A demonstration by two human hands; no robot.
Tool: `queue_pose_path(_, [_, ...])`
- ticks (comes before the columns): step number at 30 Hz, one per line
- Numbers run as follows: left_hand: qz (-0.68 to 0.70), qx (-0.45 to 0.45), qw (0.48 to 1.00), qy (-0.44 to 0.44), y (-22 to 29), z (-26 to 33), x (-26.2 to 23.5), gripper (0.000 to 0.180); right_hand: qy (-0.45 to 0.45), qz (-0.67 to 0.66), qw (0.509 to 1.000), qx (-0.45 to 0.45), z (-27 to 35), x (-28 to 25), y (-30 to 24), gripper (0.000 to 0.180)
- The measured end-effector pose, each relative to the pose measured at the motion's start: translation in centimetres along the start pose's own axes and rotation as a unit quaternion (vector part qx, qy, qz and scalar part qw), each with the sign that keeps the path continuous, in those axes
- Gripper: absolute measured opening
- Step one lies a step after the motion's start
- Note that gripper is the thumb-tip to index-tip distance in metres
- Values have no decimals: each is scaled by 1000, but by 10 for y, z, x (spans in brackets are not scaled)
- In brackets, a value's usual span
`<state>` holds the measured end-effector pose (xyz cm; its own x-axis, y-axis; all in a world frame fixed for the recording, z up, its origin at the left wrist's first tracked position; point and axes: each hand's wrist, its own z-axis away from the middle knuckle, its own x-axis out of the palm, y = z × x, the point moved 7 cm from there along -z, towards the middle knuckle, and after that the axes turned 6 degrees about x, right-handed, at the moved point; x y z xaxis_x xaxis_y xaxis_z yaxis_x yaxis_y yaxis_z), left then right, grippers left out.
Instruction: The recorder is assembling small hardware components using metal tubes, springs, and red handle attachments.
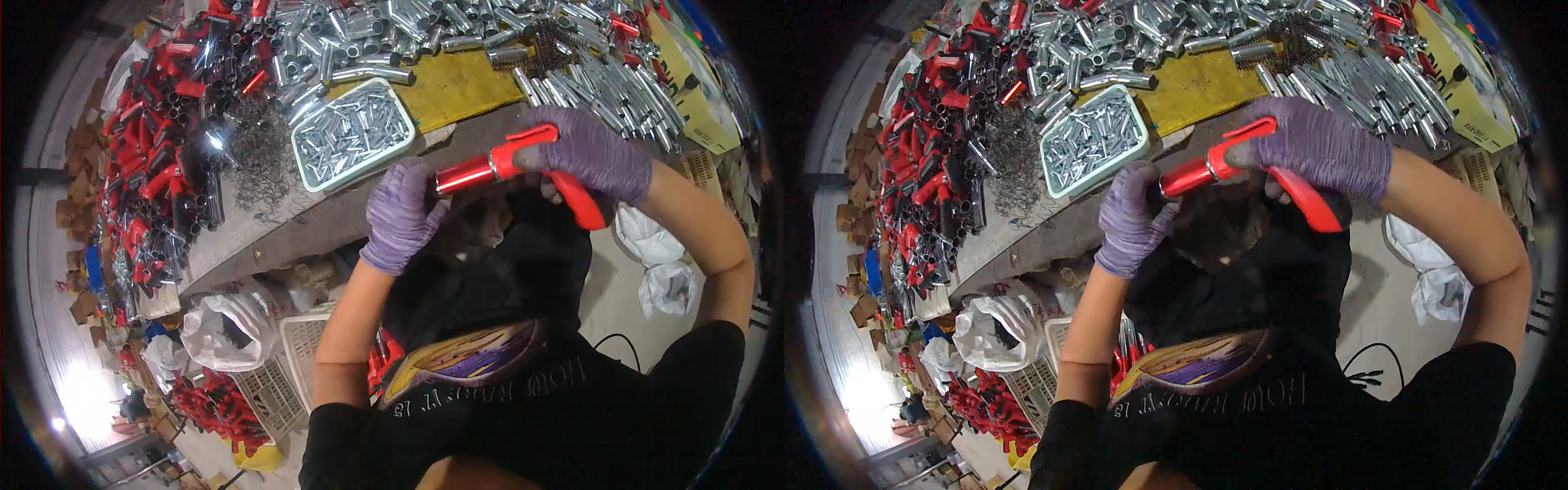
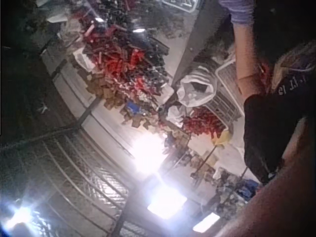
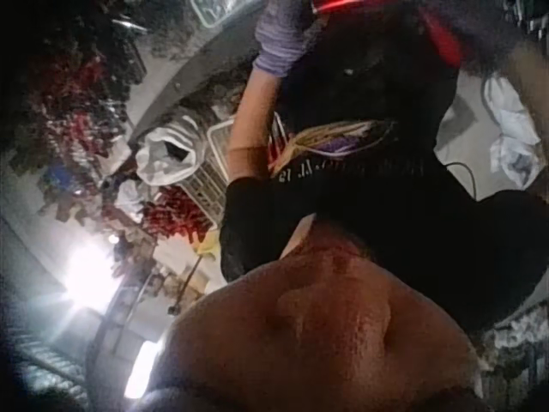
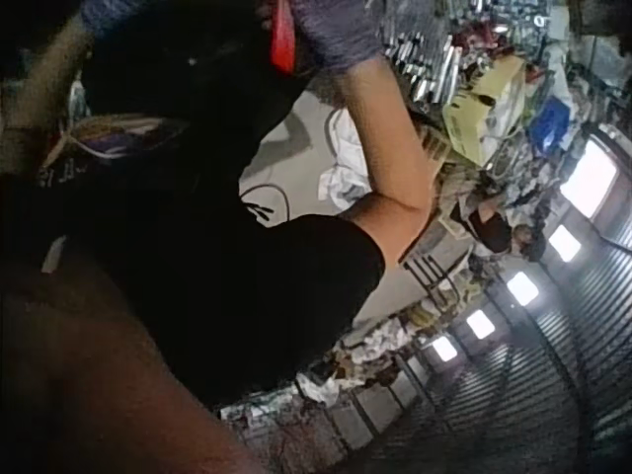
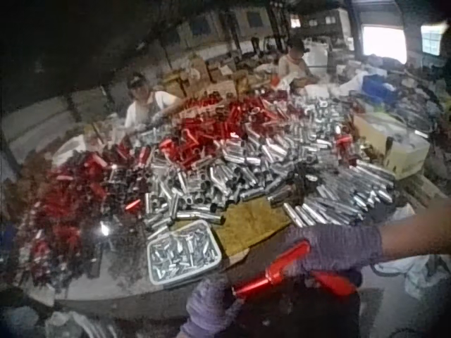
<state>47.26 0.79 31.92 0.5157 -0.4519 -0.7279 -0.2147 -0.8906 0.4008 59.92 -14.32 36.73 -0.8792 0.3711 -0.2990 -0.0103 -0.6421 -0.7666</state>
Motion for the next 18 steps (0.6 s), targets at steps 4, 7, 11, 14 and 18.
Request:
queue_pose_path(4, [-37,-15,971,-237,-7,-10,15,39,50,73,985,-150,-1,9,3,41])
queue_pose_path(7, [-89,3,960,-264,-10,-9,20,38,-33,-107,993,24,-18,23,60,43])
queue_pose_path(11, [-144,60,965,-210,0,-7,14,38,-102,-336,926,138,-3,45,78,40])
queue_pose_path(14, [-60,52,977,-197,-11,-8,-1,39,100,303,879,-354,26,25,0,41])
queue_pose_path(18, [-129,-4,966,-224,-22,0,-2,32,43,60,989,-125,-1,20,27,47])
